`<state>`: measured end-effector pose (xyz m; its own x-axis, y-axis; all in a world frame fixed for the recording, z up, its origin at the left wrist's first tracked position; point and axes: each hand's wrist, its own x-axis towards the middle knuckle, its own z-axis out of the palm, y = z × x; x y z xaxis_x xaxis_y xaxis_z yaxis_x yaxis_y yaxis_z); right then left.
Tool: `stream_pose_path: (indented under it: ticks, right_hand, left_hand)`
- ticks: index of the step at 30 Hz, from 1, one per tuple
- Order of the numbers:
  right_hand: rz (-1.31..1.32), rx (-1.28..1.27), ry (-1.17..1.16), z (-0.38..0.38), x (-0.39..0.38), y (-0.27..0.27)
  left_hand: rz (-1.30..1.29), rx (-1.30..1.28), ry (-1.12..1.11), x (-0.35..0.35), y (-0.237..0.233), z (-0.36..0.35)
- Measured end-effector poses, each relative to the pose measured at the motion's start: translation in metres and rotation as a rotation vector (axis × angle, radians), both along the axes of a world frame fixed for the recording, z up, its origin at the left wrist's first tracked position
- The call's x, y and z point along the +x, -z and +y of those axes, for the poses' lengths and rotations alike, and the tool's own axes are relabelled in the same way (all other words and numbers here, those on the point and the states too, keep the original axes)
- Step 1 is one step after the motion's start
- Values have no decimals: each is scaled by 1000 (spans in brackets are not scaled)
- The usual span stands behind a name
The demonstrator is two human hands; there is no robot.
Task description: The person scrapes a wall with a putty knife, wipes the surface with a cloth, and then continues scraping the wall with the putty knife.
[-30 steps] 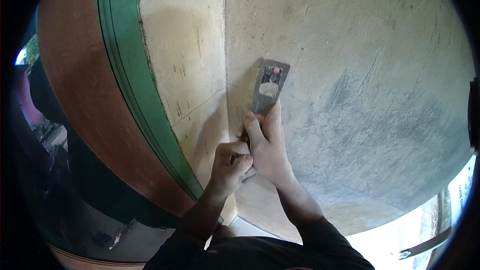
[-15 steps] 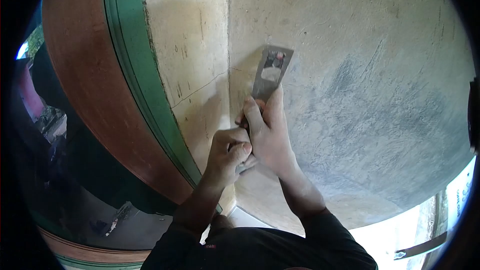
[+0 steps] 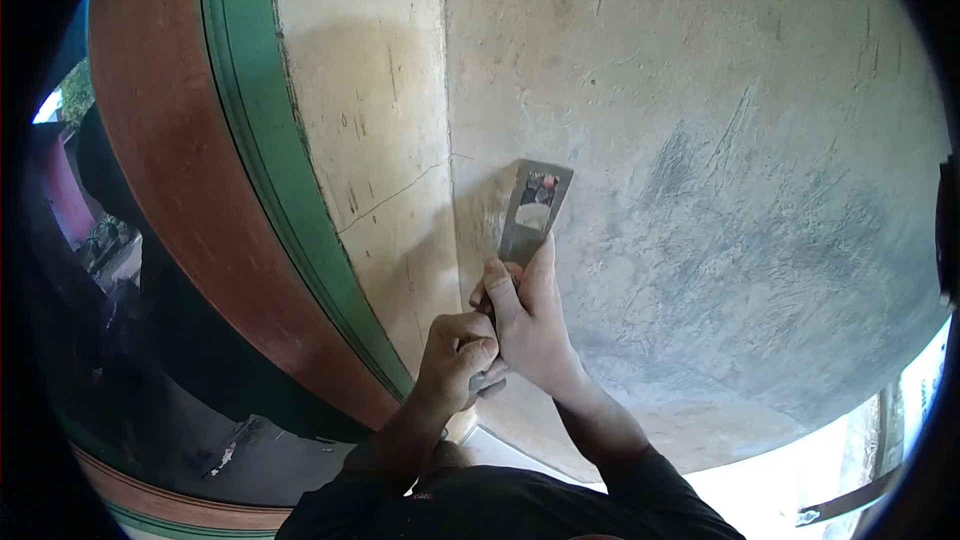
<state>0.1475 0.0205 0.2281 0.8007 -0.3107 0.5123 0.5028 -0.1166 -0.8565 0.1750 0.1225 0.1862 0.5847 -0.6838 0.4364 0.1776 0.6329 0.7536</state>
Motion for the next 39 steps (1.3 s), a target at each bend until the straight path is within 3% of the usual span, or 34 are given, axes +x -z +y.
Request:
stream_pose_path:
  ticks: [2, 5, 11, 18, 20, 23, 26, 28, 30, 32, 34, 39]
  right_hand:
    - [23, 43, 21, -7, 4, -2]
    - [9, -187, 118, -12, 20, -30]
    - [119, -102, 100, 2, -1, -1]
    - [70, -253, 113, -4, 24, -30]
    - [52, -293, 122, -1, 13, -12]
    - [126, -17, 64, 3, 2, 1]
    - [13, -187, 94, -10, 22, -13]
    - [56, -135, 100, -5, 23, -29]
    - [43, -169, 112, -2, 22, -30]
    - [56, -104, 84, 5, 8, -12]
    - [60, 74, 28, 4, 6, -2]
    - [-32, -26, 123, -2, 27, -45]
  left_hand:
    - [-85, 39, -51, 1, 4, -5]
    - [45, -68, 30, 21, -17, -13]
    - [89, -18, 28, 2, 2, 5]
    - [158, -65, 62, 20, -12, -4]
    - [223, -30, 17, 5, -4, 2]
    - [136, 20, -4, 0, -3, 2]
    - [151, 51, -40, 7, -20, -7]
    - [90, -104, -21, 19, -30, -12]
    - [104, -72, -31, 13, -29, -3]
    - [113, 175, -73, -3, -17, 9]
    - [34, 104, -98, -2, -13, 3]
    - [-10, 77, -108, 18, -49, -8]
